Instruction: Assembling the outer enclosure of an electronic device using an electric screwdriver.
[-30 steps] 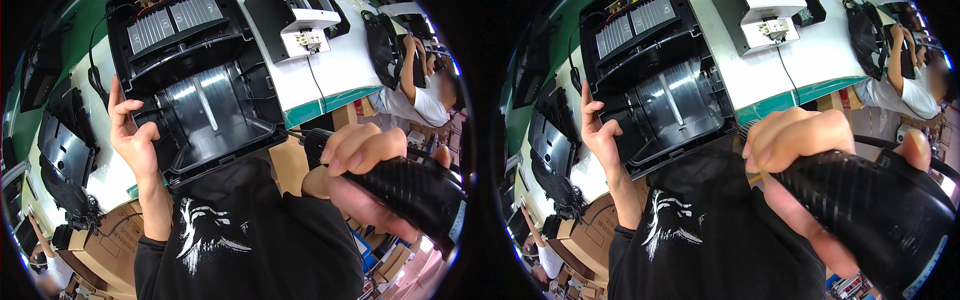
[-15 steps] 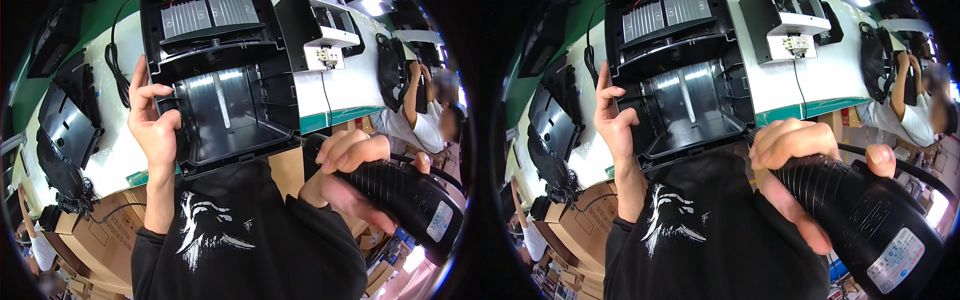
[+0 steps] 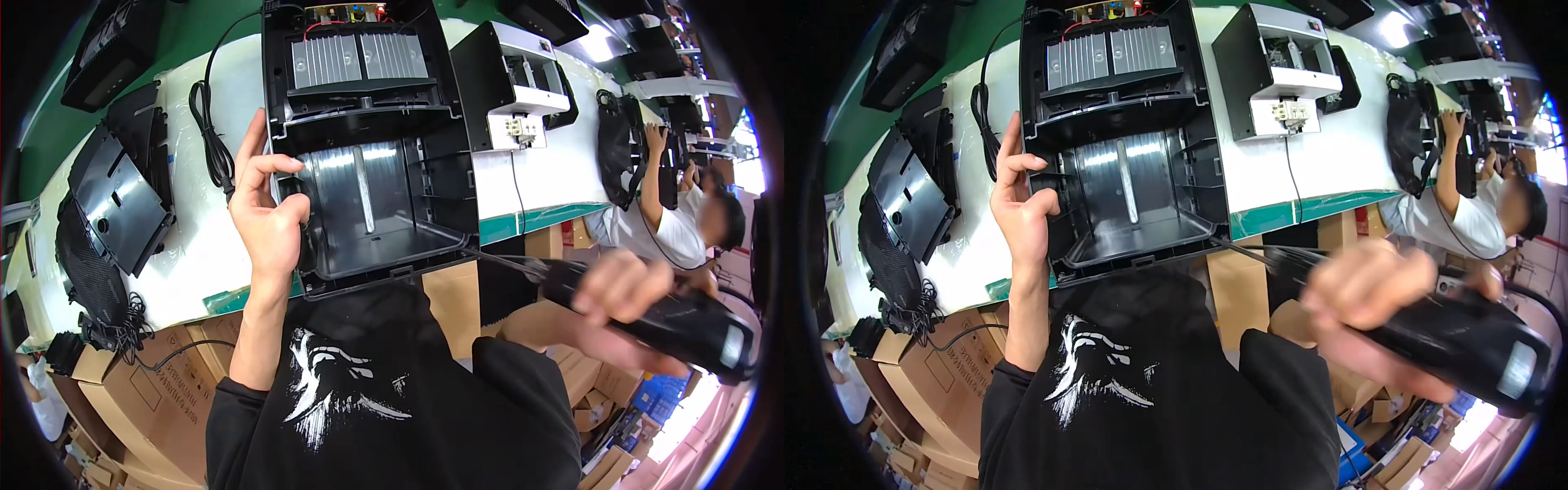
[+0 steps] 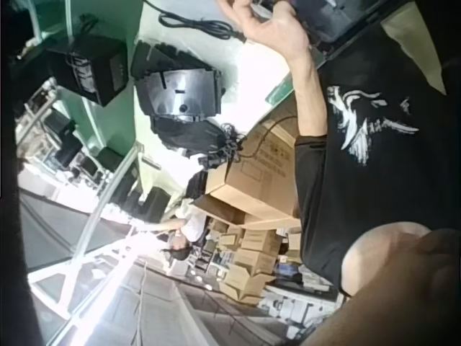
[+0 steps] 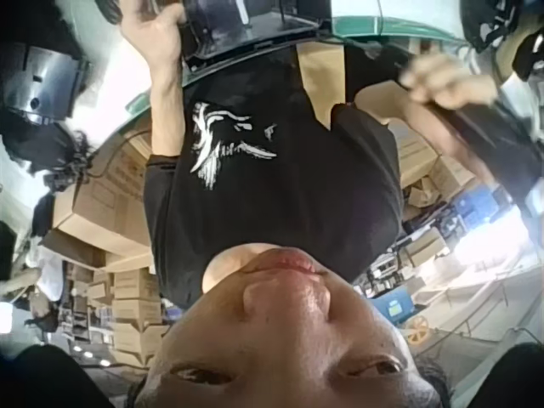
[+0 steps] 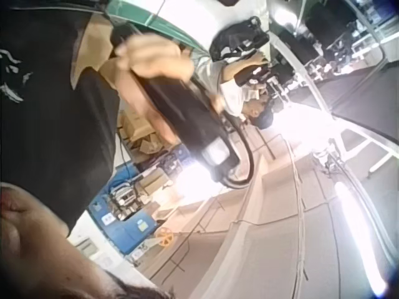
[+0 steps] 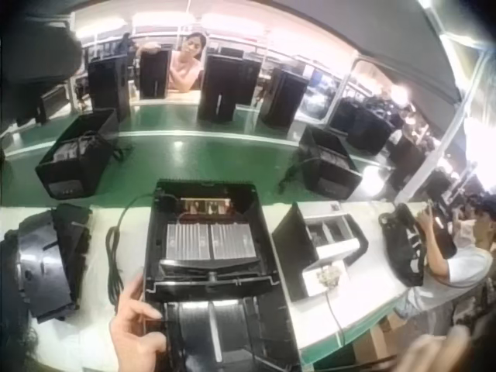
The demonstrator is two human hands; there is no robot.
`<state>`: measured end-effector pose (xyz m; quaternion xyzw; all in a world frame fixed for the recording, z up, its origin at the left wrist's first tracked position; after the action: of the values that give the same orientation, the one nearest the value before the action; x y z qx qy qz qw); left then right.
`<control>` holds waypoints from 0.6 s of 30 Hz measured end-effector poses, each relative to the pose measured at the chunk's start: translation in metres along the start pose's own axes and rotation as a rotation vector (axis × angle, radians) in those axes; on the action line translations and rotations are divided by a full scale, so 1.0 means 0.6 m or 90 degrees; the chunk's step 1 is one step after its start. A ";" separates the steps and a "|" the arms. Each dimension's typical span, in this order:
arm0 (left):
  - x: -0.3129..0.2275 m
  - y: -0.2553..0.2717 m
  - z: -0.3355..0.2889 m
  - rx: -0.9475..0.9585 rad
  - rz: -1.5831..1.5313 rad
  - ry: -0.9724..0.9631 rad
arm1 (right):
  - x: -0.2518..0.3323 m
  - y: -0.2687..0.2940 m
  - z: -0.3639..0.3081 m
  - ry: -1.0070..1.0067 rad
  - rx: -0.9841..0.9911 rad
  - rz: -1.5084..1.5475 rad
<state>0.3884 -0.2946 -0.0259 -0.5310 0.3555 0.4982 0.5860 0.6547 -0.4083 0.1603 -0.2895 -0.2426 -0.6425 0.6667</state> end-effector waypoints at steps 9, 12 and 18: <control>0.002 0.003 0.002 0.002 -0.007 0.014 | 0.036 0.183 0.038 0.154 -0.253 -0.228; -0.002 0.000 0.003 -0.002 -0.004 0.009 | -0.014 0.210 0.032 0.153 -0.321 -0.257; -0.004 -0.001 0.003 0.008 0.022 -0.015 | -0.077 0.249 0.025 0.079 -0.335 -0.349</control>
<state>0.3882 -0.2935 -0.0231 -0.5151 0.3610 0.5124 0.5846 0.8015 -0.3639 0.1279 -0.3357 -0.0968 -0.8537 0.3861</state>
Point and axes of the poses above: each hand's wrist, its own z-axis towards the middle knuckle, its own y-axis out of the back of the hand, x = y × z, the point moved 9 cm from there along z, towards the middle knuckle, and after that the axes turned 7 degrees about -z, right-handed, at the moved point
